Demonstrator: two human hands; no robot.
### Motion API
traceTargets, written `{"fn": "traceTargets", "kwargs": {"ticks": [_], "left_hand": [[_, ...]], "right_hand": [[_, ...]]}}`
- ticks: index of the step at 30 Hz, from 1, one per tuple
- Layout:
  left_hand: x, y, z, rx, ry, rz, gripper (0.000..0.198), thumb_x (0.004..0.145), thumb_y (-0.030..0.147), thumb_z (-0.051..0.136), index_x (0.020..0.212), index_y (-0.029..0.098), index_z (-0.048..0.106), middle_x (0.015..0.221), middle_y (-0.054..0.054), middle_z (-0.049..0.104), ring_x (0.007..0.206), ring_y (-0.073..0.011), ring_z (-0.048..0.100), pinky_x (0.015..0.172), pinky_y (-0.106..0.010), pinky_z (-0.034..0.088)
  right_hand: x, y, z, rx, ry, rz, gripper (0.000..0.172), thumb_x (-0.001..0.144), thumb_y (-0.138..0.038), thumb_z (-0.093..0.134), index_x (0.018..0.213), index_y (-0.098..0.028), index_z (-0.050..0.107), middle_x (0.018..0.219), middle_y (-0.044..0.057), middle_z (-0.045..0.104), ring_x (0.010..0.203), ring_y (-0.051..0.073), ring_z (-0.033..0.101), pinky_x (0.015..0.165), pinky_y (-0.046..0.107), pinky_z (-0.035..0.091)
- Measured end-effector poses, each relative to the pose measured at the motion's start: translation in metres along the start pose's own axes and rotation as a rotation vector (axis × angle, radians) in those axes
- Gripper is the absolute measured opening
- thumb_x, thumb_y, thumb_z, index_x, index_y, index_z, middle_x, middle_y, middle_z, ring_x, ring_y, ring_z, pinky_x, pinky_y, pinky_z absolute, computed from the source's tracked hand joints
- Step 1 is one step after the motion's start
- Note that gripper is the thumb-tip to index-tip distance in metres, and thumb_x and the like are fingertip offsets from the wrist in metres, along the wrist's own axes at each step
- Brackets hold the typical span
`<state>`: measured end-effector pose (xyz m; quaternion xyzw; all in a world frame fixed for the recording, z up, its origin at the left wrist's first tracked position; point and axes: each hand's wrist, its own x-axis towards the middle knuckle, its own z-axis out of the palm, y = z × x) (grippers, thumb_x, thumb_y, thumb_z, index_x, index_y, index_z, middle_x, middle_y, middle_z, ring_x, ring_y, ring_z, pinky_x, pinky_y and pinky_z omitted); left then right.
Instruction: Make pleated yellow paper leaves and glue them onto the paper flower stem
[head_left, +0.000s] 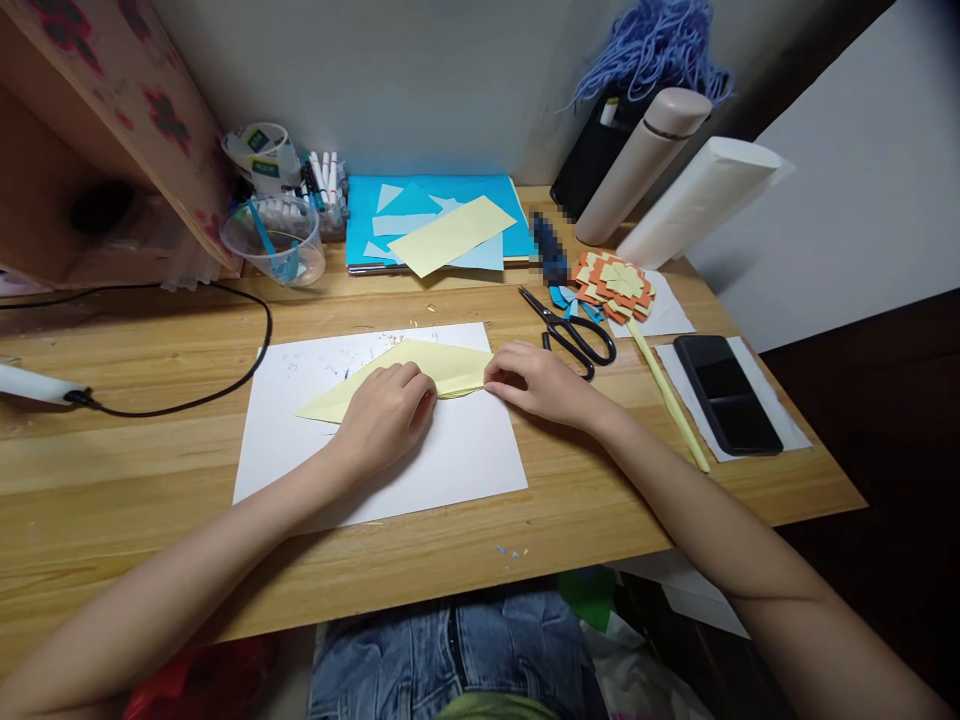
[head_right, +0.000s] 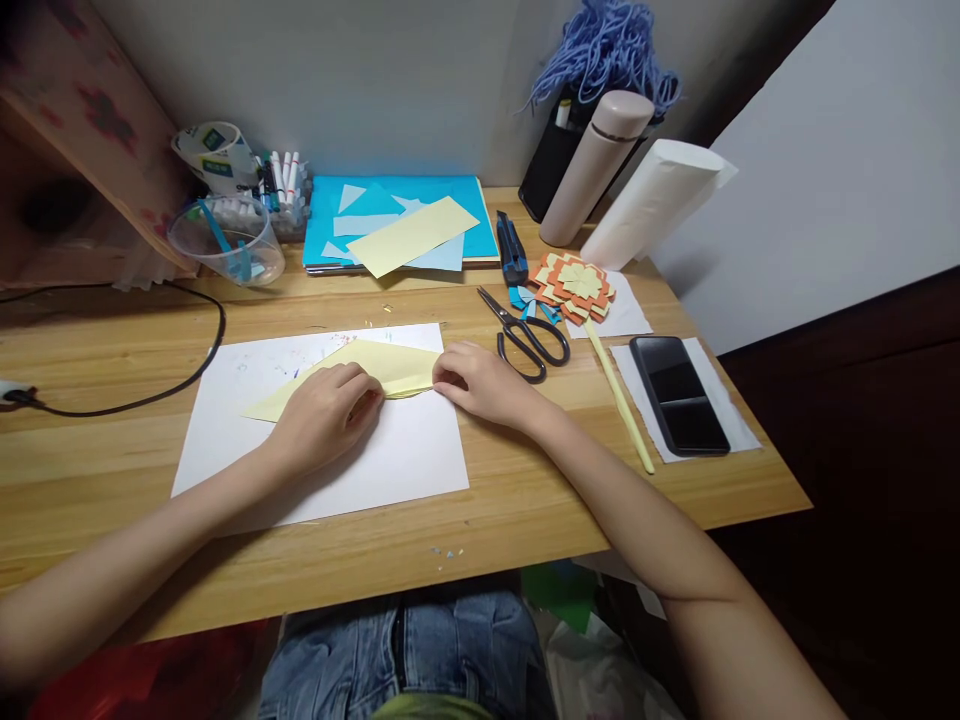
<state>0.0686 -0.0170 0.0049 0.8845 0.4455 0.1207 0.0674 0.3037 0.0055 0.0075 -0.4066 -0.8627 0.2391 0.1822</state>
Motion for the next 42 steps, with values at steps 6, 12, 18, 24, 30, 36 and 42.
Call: {"fn": "traceTargets", "kwargs": {"ticks": [6, 12, 18, 24, 30, 36, 42], "left_hand": [[0.000, 0.000, 0.002, -0.004, 0.014, 0.002, 0.019, 0.088, 0.020, 0.041, 0.083, 0.015, 0.059, 0.080, -0.006, 0.059, 0.071, -0.0175, 0.050, 0.064, -0.032, 0.035], [0.001, 0.001, 0.001, 0.001, -0.006, -0.013, 0.019, 0.089, 0.021, 0.040, 0.084, 0.014, 0.058, 0.081, -0.007, 0.059, 0.074, -0.0182, 0.050, 0.066, -0.032, 0.035], [0.002, 0.003, -0.001, -0.007, -0.042, -0.068, 0.021, 0.089, 0.025, 0.038, 0.085, 0.015, 0.056, 0.082, -0.007, 0.058, 0.075, -0.0191, 0.049, 0.068, -0.033, 0.036], [0.008, 0.002, -0.005, -0.017, -0.098, -0.129, 0.022, 0.087, 0.026, 0.038, 0.080, 0.016, 0.056, 0.081, -0.007, 0.059, 0.076, -0.0202, 0.050, 0.068, -0.033, 0.036], [0.028, -0.003, -0.019, -0.045, -0.314, -0.209, 0.023, 0.080, 0.028, 0.042, 0.069, 0.017, 0.059, 0.076, -0.008, 0.062, 0.068, -0.0199, 0.052, 0.057, -0.030, 0.032], [0.048, -0.005, -0.035, -0.043, -0.556, -0.303, 0.021, 0.069, 0.031, 0.048, 0.054, 0.019, 0.054, 0.058, -0.005, 0.058, 0.053, -0.0177, 0.047, 0.048, -0.029, 0.025], [0.052, -0.013, -0.037, -0.092, -0.590, -0.342, 0.028, 0.064, 0.041, 0.054, 0.048, 0.019, 0.047, 0.052, -0.003, 0.051, 0.050, -0.0154, 0.043, 0.048, -0.029, 0.023]], "right_hand": [[0.003, -0.003, 0.006, 0.029, 0.016, -0.089, 0.007, 0.084, -0.014, 0.051, 0.084, -0.017, 0.058, 0.083, 0.006, 0.057, 0.083, 0.018, 0.050, 0.074, 0.030, 0.041], [0.004, -0.006, 0.006, -0.029, -0.014, -0.033, 0.006, 0.083, -0.014, 0.051, 0.081, -0.016, 0.056, 0.080, 0.005, 0.055, 0.078, 0.018, 0.049, 0.070, 0.029, 0.040], [0.002, -0.004, 0.002, -0.096, -0.063, 0.047, 0.010, 0.087, -0.019, 0.048, 0.081, -0.017, 0.055, 0.083, 0.006, 0.056, 0.083, 0.019, 0.049, 0.073, 0.030, 0.039], [0.006, -0.009, -0.001, -0.174, -0.120, 0.145, 0.013, 0.087, -0.021, 0.047, 0.077, -0.017, 0.055, 0.082, 0.006, 0.059, 0.084, 0.020, 0.050, 0.072, 0.030, 0.038], [0.025, -0.012, -0.013, -0.242, -0.293, 0.326, 0.017, 0.081, -0.030, 0.053, 0.070, -0.018, 0.058, 0.078, 0.005, 0.063, 0.072, 0.018, 0.054, 0.058, 0.026, 0.033], [0.047, -0.006, -0.030, -0.276, -0.522, 0.473, 0.026, 0.069, -0.043, 0.063, 0.062, -0.018, 0.057, 0.062, 0.002, 0.058, 0.057, 0.014, 0.049, 0.049, 0.025, 0.026], [0.051, 0.007, -0.039, -0.322, -0.631, 0.541, 0.040, 0.065, -0.055, 0.063, 0.054, -0.018, 0.050, 0.051, 0.000, 0.046, 0.049, 0.012, 0.041, 0.046, 0.027, 0.021]]}}
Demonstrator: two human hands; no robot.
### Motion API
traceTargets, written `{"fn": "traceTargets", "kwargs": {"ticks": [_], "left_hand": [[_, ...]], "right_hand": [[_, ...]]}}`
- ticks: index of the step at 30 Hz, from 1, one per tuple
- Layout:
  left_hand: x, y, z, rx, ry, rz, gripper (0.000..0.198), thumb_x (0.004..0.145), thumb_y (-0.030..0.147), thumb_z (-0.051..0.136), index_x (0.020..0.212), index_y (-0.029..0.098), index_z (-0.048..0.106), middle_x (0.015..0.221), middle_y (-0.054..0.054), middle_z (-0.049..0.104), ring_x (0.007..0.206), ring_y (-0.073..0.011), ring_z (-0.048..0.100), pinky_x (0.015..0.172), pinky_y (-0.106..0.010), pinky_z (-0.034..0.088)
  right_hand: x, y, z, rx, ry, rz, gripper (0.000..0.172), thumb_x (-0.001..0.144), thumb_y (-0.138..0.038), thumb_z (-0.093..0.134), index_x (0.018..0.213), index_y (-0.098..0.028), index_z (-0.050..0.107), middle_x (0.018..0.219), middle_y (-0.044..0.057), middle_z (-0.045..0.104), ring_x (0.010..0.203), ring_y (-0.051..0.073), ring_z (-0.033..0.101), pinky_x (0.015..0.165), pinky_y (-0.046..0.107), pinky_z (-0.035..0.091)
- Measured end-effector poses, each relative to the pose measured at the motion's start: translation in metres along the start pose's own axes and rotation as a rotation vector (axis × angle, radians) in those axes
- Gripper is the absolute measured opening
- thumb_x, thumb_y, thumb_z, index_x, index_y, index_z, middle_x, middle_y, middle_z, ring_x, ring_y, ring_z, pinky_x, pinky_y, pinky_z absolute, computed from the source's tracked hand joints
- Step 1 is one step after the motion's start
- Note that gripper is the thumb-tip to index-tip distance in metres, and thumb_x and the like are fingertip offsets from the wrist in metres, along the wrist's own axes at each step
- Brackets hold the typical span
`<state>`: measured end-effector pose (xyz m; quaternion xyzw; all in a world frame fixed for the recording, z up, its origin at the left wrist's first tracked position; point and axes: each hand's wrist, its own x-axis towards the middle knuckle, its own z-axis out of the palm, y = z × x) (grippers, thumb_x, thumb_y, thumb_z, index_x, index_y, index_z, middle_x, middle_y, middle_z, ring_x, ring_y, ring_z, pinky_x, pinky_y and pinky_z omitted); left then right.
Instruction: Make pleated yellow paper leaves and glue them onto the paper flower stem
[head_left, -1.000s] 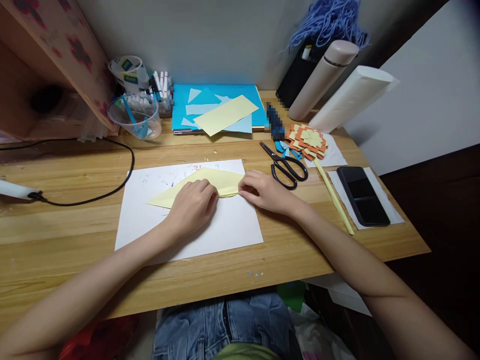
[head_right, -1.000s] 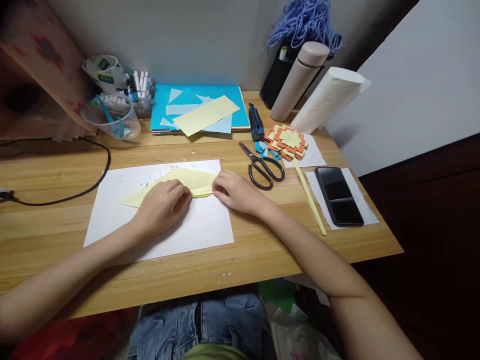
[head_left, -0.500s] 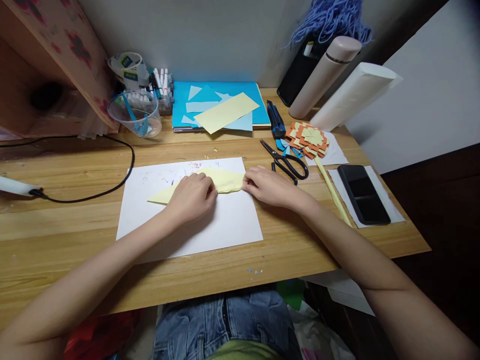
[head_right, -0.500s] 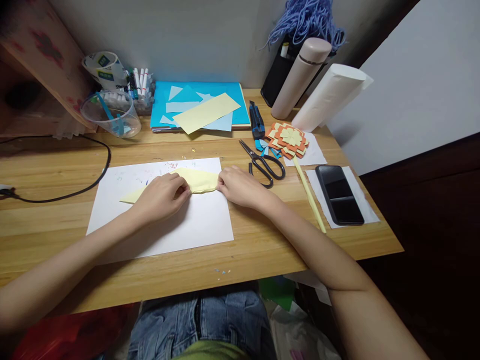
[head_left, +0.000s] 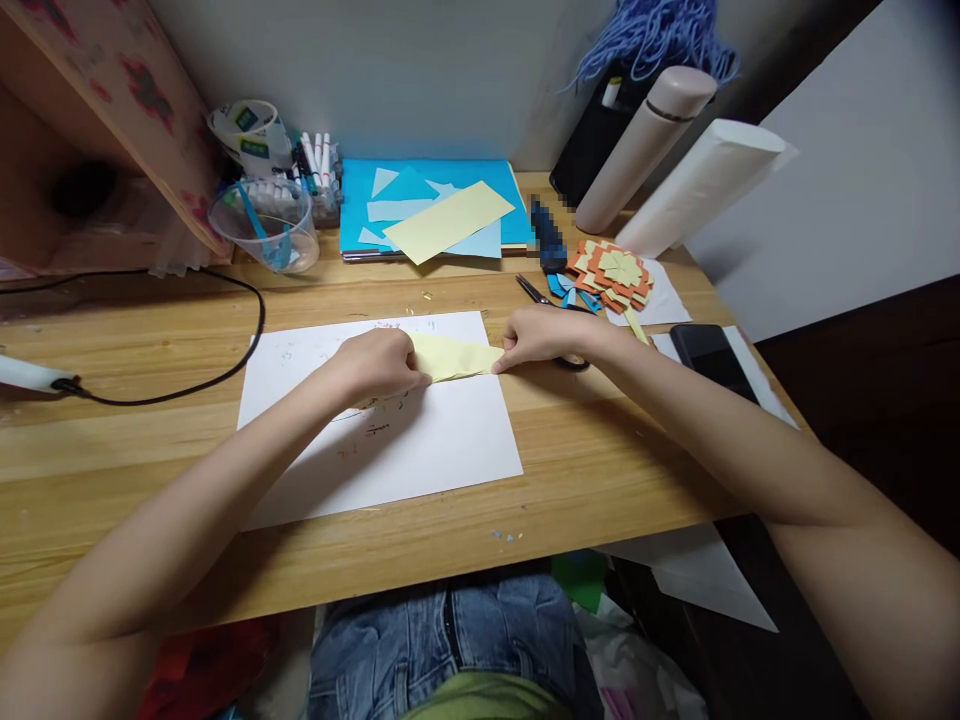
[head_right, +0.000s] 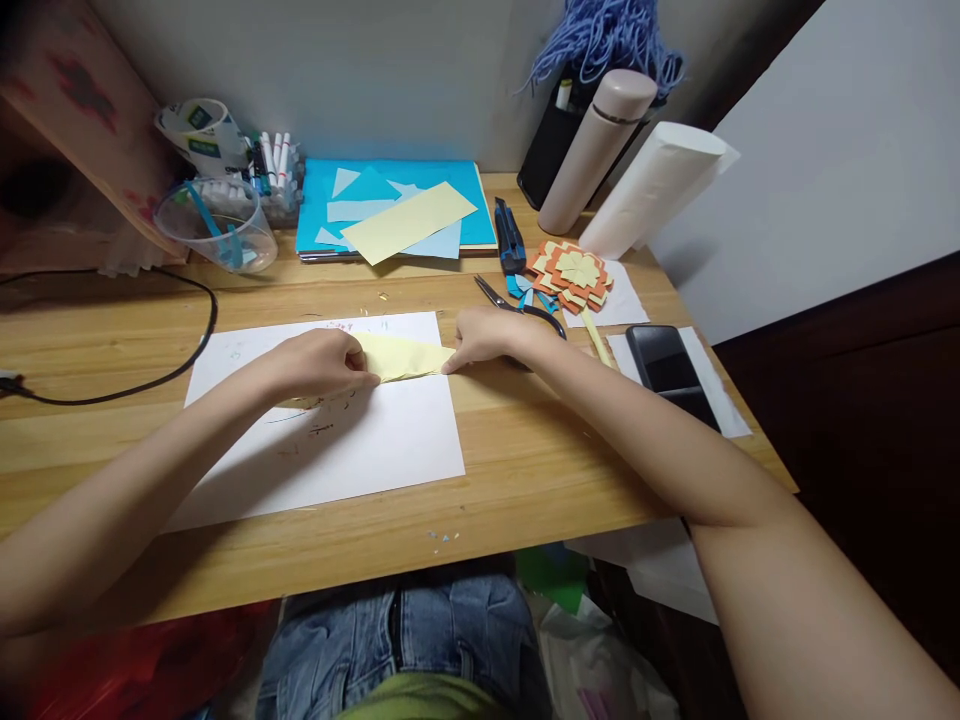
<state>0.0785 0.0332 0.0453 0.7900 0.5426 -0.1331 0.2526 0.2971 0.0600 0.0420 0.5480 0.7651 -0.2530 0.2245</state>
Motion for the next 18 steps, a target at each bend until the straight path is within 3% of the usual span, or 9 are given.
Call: {"fn": "traceTargets", "kwargs": {"ticks": [8, 10, 14, 16, 18], "left_hand": [[-0.002, -0.004, 0.005, -0.030, 0.057, 0.016, 0.032, 0.066, 0.045, 0.053, 0.047, 0.020, 0.046, 0.049, -0.002, 0.049, 0.049, -0.0148, 0.041, 0.048, -0.029, 0.023], [-0.003, -0.004, 0.006, -0.043, 0.073, 0.013, 0.031, 0.066, 0.045, 0.053, 0.048, 0.020, 0.049, 0.051, -0.002, 0.052, 0.049, -0.0149, 0.043, 0.048, -0.028, 0.024], [-0.003, -0.006, 0.007, -0.067, 0.086, 0.022, 0.032, 0.067, 0.048, 0.054, 0.051, 0.019, 0.055, 0.054, -0.003, 0.058, 0.051, -0.0152, 0.047, 0.049, -0.027, 0.026], [-0.003, -0.007, 0.008, -0.068, 0.083, 0.024, 0.032, 0.067, 0.048, 0.054, 0.053, 0.019, 0.057, 0.056, -0.004, 0.060, 0.053, -0.0158, 0.049, 0.049, -0.027, 0.027], [-0.003, -0.008, 0.009, -0.073, 0.090, 0.019, 0.031, 0.067, 0.048, 0.054, 0.057, 0.019, 0.060, 0.060, -0.004, 0.063, 0.055, -0.0168, 0.051, 0.049, -0.027, 0.028]], "right_hand": [[-0.008, 0.015, 0.002, 0.183, 0.024, -0.048, 0.021, 0.066, -0.038, 0.068, 0.067, -0.018, 0.063, 0.063, 0.002, 0.061, 0.058, 0.014, 0.053, 0.049, 0.025, 0.031], [-0.018, 0.008, 0.007, 0.285, 0.139, -0.164, 0.014, 0.072, -0.033, 0.064, 0.074, -0.018, 0.063, 0.069, 0.002, 0.063, 0.063, 0.015, 0.055, 0.053, 0.024, 0.035], [-0.027, -0.020, 0.028, 0.320, 0.581, -0.493, 0.012, 0.084, -0.021, 0.051, 0.085, -0.018, 0.063, 0.089, 0.006, 0.064, 0.086, 0.017, 0.056, 0.074, 0.029, 0.042], [-0.023, -0.034, 0.040, 0.234, 0.655, -0.678, 0.014, 0.086, -0.020, 0.051, 0.090, -0.017, 0.063, 0.092, 0.008, 0.063, 0.091, 0.018, 0.053, 0.078, 0.031, 0.042], [-0.015, -0.042, 0.051, 0.142, 0.683, -0.765, 0.017, 0.088, -0.021, 0.048, 0.091, -0.017, 0.064, 0.092, 0.009, 0.063, 0.089, 0.019, 0.053, 0.075, 0.031, 0.043]]}}
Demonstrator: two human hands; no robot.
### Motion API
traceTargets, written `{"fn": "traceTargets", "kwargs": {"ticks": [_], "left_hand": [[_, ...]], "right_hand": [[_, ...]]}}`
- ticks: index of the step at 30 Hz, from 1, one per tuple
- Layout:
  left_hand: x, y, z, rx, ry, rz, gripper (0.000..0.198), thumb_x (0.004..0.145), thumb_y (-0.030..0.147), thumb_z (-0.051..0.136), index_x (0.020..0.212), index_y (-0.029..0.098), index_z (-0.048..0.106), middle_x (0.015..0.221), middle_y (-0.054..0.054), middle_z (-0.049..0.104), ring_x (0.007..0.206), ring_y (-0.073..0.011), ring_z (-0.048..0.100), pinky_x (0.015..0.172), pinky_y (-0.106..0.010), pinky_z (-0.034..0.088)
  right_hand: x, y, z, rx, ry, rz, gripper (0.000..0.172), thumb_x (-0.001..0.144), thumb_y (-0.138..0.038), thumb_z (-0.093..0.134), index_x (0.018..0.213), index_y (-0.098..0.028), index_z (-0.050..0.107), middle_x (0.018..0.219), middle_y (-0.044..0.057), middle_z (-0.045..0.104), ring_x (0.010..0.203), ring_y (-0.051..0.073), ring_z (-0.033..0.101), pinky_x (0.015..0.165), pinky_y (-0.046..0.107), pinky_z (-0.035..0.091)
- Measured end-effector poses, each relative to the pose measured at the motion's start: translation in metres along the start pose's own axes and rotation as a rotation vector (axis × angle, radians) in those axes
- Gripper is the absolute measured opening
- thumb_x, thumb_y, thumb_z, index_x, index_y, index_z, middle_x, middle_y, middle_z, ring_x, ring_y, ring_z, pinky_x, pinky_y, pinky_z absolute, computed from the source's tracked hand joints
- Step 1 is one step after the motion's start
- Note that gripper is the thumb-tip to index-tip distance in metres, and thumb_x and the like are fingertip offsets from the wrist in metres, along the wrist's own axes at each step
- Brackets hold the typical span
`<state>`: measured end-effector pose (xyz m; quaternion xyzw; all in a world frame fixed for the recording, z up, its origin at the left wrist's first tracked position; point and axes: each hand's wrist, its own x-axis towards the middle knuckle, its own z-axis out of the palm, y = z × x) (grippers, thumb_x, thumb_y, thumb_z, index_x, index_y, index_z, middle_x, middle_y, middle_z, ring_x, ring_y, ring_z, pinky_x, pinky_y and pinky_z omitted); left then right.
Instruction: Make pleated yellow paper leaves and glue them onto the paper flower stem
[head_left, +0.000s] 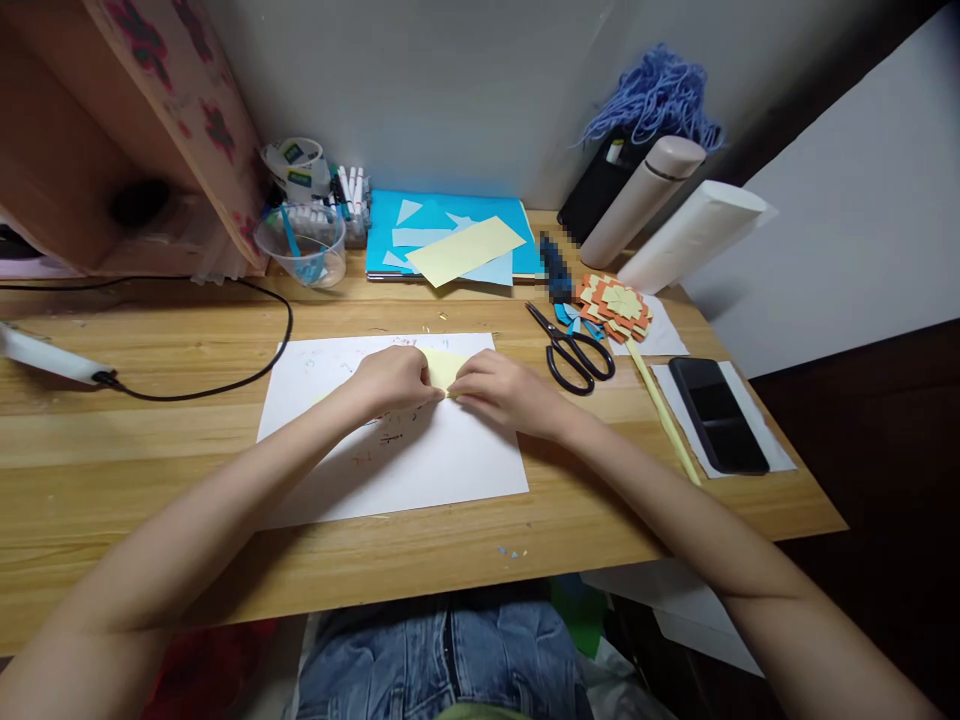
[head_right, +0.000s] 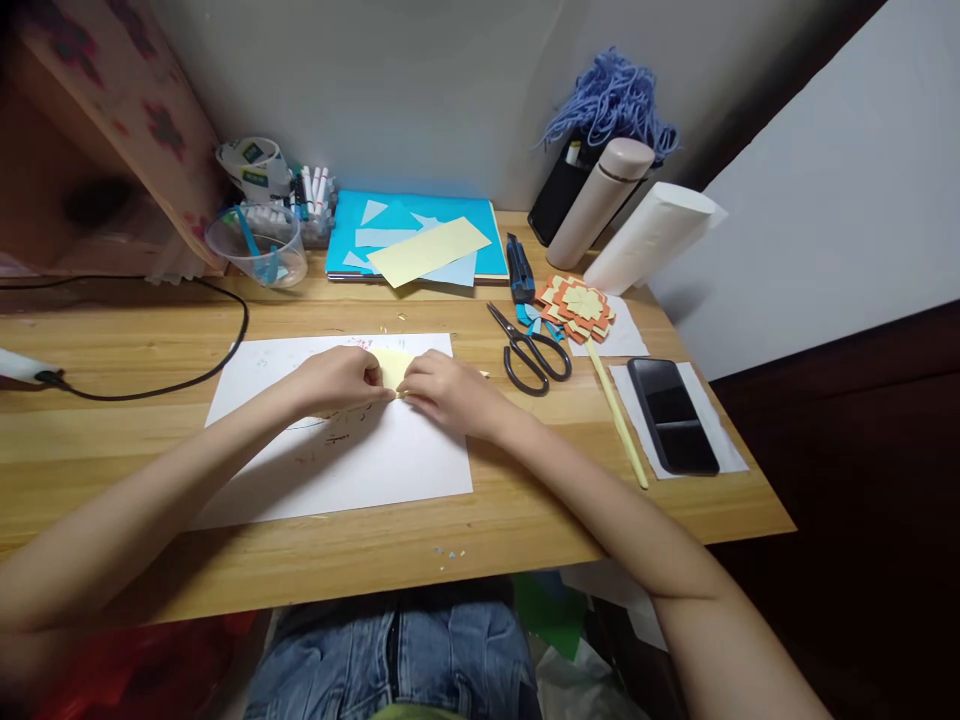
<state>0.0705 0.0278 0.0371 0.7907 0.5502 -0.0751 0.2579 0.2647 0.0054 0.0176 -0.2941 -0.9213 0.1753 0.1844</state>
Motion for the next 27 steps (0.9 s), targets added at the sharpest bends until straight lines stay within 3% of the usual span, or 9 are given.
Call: {"fn": "traceTargets", "kwargs": {"ticks": [7, 12, 17, 22, 27], "left_hand": [[-0.004, -0.008, 0.000, -0.062, 0.011, 0.067, 0.027, 0.070, 0.044, 0.055, 0.065, 0.019, 0.061, 0.069, -0.004, 0.065, 0.060, -0.0166, 0.052, 0.051, -0.026, 0.029], [-0.021, -0.031, -0.002, -0.140, 0.034, 0.245, 0.028, 0.082, 0.038, 0.043, 0.078, 0.018, 0.062, 0.080, -0.005, 0.065, 0.068, -0.0167, 0.054, 0.059, -0.026, 0.034], [-0.045, -0.055, 0.005, -0.258, 0.131, 0.235, 0.027, 0.085, 0.040, 0.043, 0.084, 0.018, 0.060, 0.086, -0.005, 0.063, 0.075, -0.0170, 0.055, 0.064, -0.027, 0.039], [-0.050, -0.048, 0.019, -0.270, 0.236, 0.234, 0.025, 0.083, 0.041, 0.051, 0.083, 0.019, 0.061, 0.084, -0.005, 0.062, 0.076, -0.0175, 0.055, 0.065, -0.029, 0.040], [-0.043, -0.040, 0.026, -0.327, 0.228, 0.137, 0.022, 0.082, 0.039, 0.052, 0.079, 0.019, 0.061, 0.082, -0.003, 0.064, 0.072, -0.0167, 0.056, 0.060, -0.027, 0.038]], "right_hand": [[0.000, 0.007, 0.021, -0.148, 0.052, -0.066, 0.022, 0.092, -0.021, 0.042, 0.087, -0.016, 0.063, 0.086, 0.008, 0.064, 0.082, 0.018, 0.054, 0.066, 0.028, 0.040], [0.000, 0.004, 0.023, -0.198, 0.047, -0.087, 0.023, 0.092, -0.019, 0.040, 0.089, -0.017, 0.062, 0.084, 0.007, 0.063, 0.080, 0.017, 0.053, 0.064, 0.027, 0.038], [0.002, 0.001, 0.022, -0.239, 0.032, -0.111, 0.024, 0.092, -0.015, 0.039, 0.090, -0.017, 0.063, 0.083, 0.007, 0.063, 0.078, 0.017, 0.052, 0.063, 0.027, 0.037], [0.002, -0.001, 0.023, -0.257, 0.037, -0.105, 0.022, 0.089, -0.012, 0.043, 0.087, -0.016, 0.064, 0.082, 0.008, 0.062, 0.076, 0.017, 0.051, 0.062, 0.027, 0.036], [0.001, -0.001, 0.026, -0.277, 0.048, -0.101, 0.023, 0.089, -0.013, 0.042, 0.085, -0.015, 0.064, 0.080, 0.008, 0.061, 0.073, 0.016, 0.050, 0.061, 0.027, 0.036]]}}
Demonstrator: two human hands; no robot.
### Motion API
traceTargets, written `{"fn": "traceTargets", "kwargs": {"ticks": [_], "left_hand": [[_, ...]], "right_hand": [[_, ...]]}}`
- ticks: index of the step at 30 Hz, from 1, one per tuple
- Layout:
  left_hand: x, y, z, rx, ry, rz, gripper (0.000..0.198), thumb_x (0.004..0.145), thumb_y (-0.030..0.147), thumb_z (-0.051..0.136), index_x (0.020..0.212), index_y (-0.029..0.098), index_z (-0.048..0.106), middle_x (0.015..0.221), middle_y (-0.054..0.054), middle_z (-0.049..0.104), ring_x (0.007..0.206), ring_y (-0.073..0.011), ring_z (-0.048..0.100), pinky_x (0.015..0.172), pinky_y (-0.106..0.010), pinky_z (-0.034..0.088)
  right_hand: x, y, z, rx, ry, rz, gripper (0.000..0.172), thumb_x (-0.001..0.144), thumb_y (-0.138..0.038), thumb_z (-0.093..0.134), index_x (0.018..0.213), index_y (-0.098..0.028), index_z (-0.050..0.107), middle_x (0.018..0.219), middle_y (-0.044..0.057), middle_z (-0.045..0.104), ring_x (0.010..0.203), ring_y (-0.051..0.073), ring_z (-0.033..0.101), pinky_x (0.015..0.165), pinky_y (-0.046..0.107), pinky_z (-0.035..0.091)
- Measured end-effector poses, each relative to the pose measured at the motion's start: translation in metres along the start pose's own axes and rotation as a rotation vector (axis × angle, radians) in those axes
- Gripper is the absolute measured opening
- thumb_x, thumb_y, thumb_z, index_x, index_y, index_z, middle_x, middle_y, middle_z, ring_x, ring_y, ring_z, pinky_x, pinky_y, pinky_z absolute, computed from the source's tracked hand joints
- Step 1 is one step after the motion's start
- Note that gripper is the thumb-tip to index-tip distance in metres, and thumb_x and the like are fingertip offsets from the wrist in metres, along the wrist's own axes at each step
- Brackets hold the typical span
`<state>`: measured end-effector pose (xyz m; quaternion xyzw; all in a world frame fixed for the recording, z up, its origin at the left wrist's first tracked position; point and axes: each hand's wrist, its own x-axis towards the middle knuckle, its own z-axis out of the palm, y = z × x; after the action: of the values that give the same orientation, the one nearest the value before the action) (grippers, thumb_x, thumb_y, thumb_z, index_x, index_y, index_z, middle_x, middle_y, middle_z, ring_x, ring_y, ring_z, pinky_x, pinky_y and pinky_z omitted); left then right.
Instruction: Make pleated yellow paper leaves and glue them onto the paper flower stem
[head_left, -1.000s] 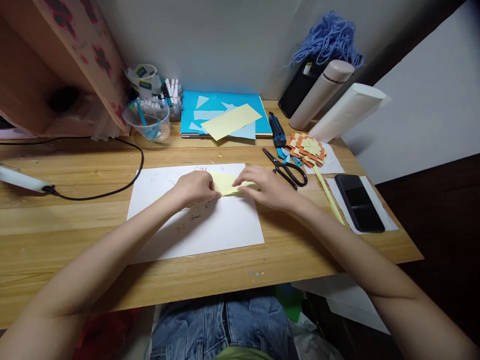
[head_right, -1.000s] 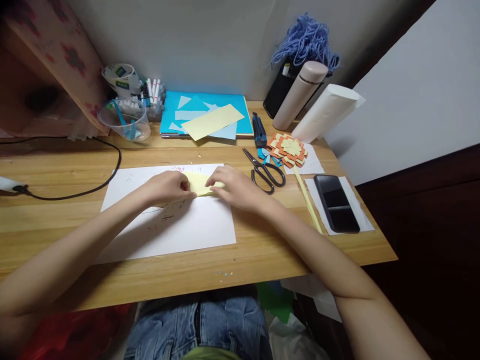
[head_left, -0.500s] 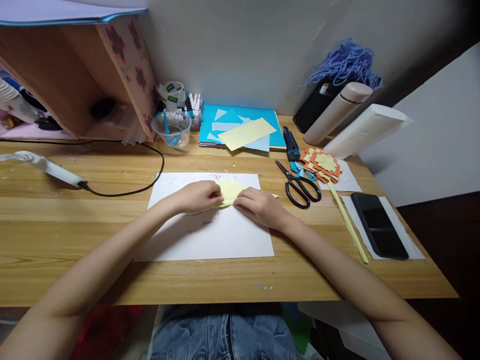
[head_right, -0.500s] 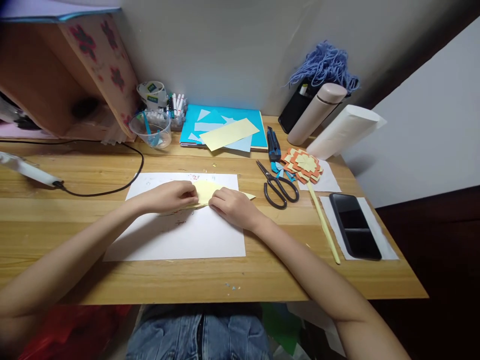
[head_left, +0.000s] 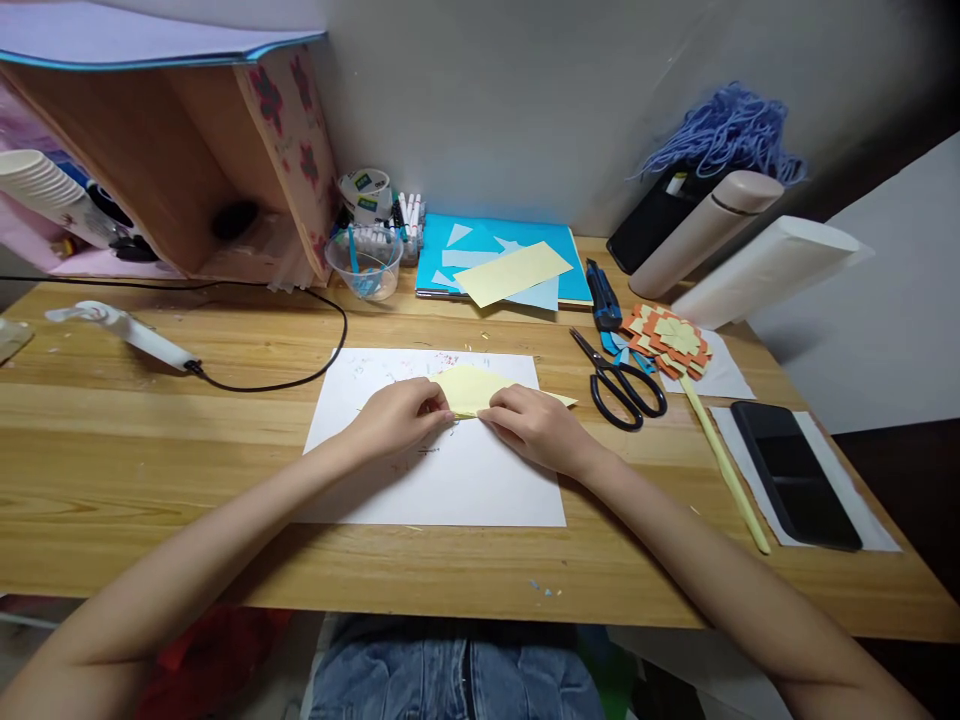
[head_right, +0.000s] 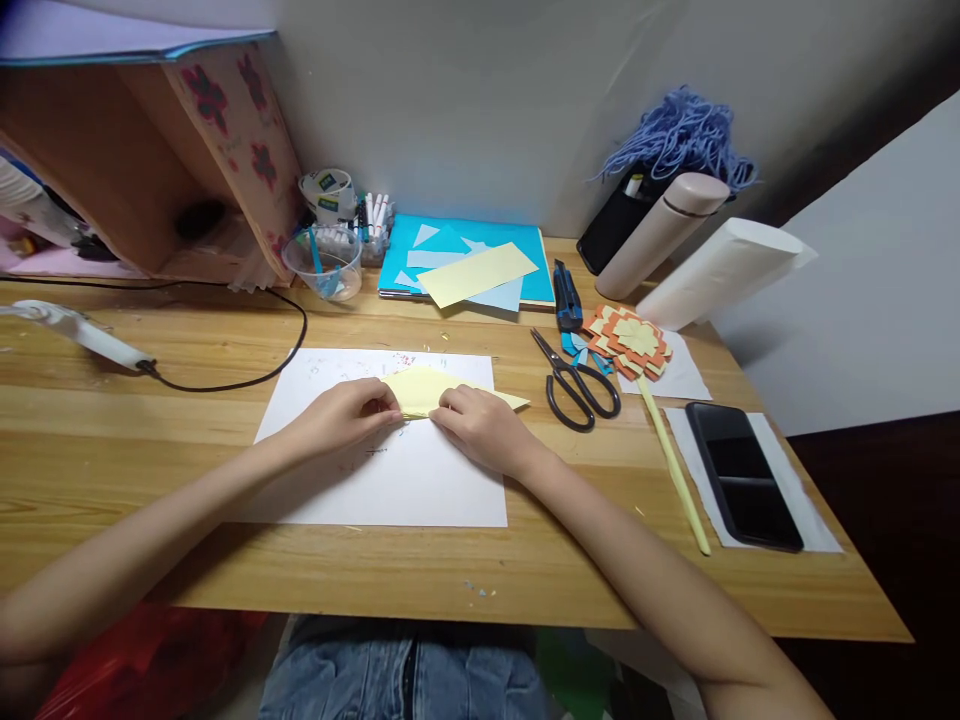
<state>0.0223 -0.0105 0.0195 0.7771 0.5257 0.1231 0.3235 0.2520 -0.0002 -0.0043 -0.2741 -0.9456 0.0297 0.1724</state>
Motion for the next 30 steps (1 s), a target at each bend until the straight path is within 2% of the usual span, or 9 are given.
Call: {"fn": "traceTargets", "kwargs": {"ticks": [4, 10, 17, 21, 30], "left_hand": [[0.000, -0.005, 0.000, -0.045, -0.020, -0.065, 0.019, 0.077, 0.040, 0.058, 0.077, 0.021, 0.062, 0.076, -0.001, 0.065, 0.068, -0.0159, 0.056, 0.057, -0.026, 0.036], [-0.003, -0.009, -0.003, -0.043, 0.018, -0.083, 0.020, 0.076, 0.040, 0.060, 0.074, 0.020, 0.063, 0.076, -0.002, 0.065, 0.068, -0.0156, 0.055, 0.058, -0.026, 0.036], [-0.009, -0.016, -0.015, -0.095, -0.064, -0.087, 0.021, 0.076, 0.041, 0.059, 0.075, 0.020, 0.065, 0.077, -0.003, 0.067, 0.071, -0.0168, 0.058, 0.061, -0.027, 0.039], [-0.011, -0.020, -0.016, -0.096, -0.058, -0.103, 0.021, 0.078, 0.039, 0.057, 0.076, 0.020, 0.065, 0.078, -0.003, 0.067, 0.071, -0.0164, 0.057, 0.061, -0.027, 0.039], [-0.012, -0.020, -0.011, 0.227, 0.018, 0.135, 0.018, 0.085, 0.031, 0.050, 0.080, 0.017, 0.060, 0.081, -0.005, 0.059, 0.076, -0.0175, 0.052, 0.066, -0.028, 0.037]], "right_hand": [[-0.002, 0.001, 0.002, 0.015, -0.004, 0.008, 0.022, 0.090, -0.016, 0.042, 0.087, -0.016, 0.064, 0.082, 0.008, 0.060, 0.075, 0.017, 0.050, 0.062, 0.027, 0.037], [-0.003, 0.002, 0.002, 0.056, 0.007, 0.017, 0.022, 0.090, -0.017, 0.041, 0.088, -0.017, 0.064, 0.083, 0.008, 0.060, 0.076, 0.018, 0.050, 0.063, 0.028, 0.038], [-0.002, 0.001, 0.003, 0.085, -0.001, 0.032, 0.022, 0.090, -0.018, 0.041, 0.090, -0.018, 0.063, 0.085, 0.008, 0.060, 0.078, 0.018, 0.051, 0.065, 0.029, 0.039], [-0.002, 0.001, 0.003, 0.079, -0.002, 0.039, 0.022, 0.090, -0.019, 0.041, 0.089, -0.017, 0.064, 0.084, 0.008, 0.060, 0.078, 0.018, 0.051, 0.065, 0.029, 0.039], [-0.004, 0.001, 0.004, 0.073, 0.002, 0.047, 0.023, 0.091, -0.019, 0.041, 0.088, -0.017, 0.064, 0.083, 0.008, 0.060, 0.077, 0.018, 0.051, 0.064, 0.029, 0.039]]}}
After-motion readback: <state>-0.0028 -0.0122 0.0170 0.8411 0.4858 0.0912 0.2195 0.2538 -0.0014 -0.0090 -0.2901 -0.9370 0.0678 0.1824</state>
